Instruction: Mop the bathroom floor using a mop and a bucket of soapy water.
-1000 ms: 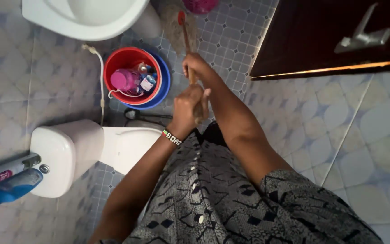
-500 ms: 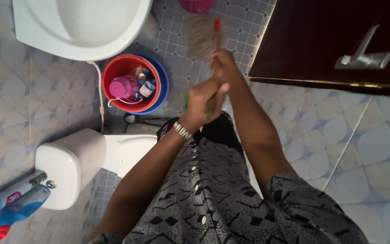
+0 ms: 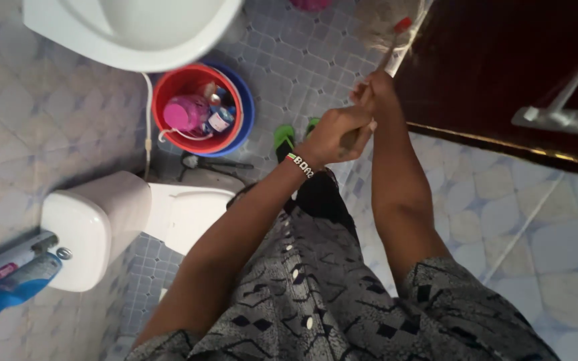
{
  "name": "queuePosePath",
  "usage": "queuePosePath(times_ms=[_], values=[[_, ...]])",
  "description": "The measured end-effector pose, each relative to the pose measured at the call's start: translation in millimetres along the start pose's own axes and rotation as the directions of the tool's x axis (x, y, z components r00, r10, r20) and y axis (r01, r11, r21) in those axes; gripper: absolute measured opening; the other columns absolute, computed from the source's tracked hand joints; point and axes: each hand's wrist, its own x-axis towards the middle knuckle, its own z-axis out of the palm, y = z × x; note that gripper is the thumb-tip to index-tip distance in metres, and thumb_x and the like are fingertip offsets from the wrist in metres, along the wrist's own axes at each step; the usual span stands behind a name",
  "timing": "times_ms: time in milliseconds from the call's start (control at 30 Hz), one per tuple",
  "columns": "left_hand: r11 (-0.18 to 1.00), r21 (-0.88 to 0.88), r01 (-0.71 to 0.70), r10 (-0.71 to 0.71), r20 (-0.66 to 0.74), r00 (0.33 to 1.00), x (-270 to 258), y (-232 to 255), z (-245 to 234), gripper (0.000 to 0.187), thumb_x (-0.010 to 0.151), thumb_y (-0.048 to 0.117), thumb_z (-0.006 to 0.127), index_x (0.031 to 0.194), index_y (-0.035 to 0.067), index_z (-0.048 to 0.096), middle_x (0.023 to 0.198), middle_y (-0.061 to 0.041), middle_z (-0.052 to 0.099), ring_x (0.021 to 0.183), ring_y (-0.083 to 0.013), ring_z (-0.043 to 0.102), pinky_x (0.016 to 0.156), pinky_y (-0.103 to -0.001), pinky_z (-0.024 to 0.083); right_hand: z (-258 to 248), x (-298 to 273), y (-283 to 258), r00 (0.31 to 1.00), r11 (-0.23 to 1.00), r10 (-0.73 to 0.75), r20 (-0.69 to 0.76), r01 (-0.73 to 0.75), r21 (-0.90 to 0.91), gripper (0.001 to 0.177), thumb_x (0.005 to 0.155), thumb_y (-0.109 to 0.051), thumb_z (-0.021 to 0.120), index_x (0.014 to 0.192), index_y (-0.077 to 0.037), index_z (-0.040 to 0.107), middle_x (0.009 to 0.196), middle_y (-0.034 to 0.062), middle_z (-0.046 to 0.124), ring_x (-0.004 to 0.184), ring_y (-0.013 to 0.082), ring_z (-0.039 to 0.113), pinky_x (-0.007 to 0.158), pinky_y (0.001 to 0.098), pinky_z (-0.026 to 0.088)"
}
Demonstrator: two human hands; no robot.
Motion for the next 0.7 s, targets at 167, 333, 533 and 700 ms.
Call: queuePosePath(times_ms=[167,333,533,700], values=[[1.0,-0.022,0.003,-0.003,0.016,1.0,3.7,44.6,-15.4,0.02,0.092,0.008,0.067,0.075,0.007,0.058,0.068,-0.013,0.062,0.066,-0.0349,0.063,0.063,-0.043,0.049,19.0,-93.3,2.1,0.95,0.991,-0.012,0.311,0.053,-0.124,0.014,0.097,-0.01,0.058,0.107,-0.002,0.05,0.086,0.0112,0.056,0.076,0.024,0.058,0.075,0.0388,0.057],[0.995,0.052,-0.089,0.087,0.055,0.995,3.8,84.5,-11.3,0.021,0.064,0.023,0.071,0.077,0.008,0.064,0.066,-0.007,0.068,0.06,-0.0301,0.066,0.067,-0.045,0.051,7.7,-152.2,47.3,0.667,0.959,-0.221,0.711,0.281,0.034,0.018,0.101,-0.015,0.069,0.108,-0.008,0.055,0.095,0.0041,0.057,0.089,0.0175,0.062,0.084,0.0335,0.056],[0.992,0.128,0.014,-0.027,0.099,0.995,-20.6,113.8,20.5,0.037,0.072,0.041,0.08,0.074,0.008,0.064,0.062,-0.006,0.068,0.057,-0.0272,0.069,0.058,-0.04,0.054,28.6,-128.0,79.7,0.563,0.946,0.131,0.816,0.174,-0.272,0.014,0.099,-0.02,0.068,0.099,-0.012,0.057,0.088,0.0022,0.06,0.084,0.0143,0.062,0.082,0.0328,0.057],[0.982,0.18,0.059,-0.059,-0.007,0.998,-70.7,139.1,38.8,0.03,0.073,0.032,0.08,0.077,0.009,0.061,0.065,-0.004,0.068,0.057,-0.0256,0.069,0.057,-0.038,0.053,8.9,-208.3,113.3,0.645,0.872,0.148,0.75,0.273,-0.407,0.014,0.099,-0.02,0.063,0.091,-0.009,0.059,0.087,-0.0004,0.059,0.081,0.0084,0.06,0.078,0.0273,0.056]])
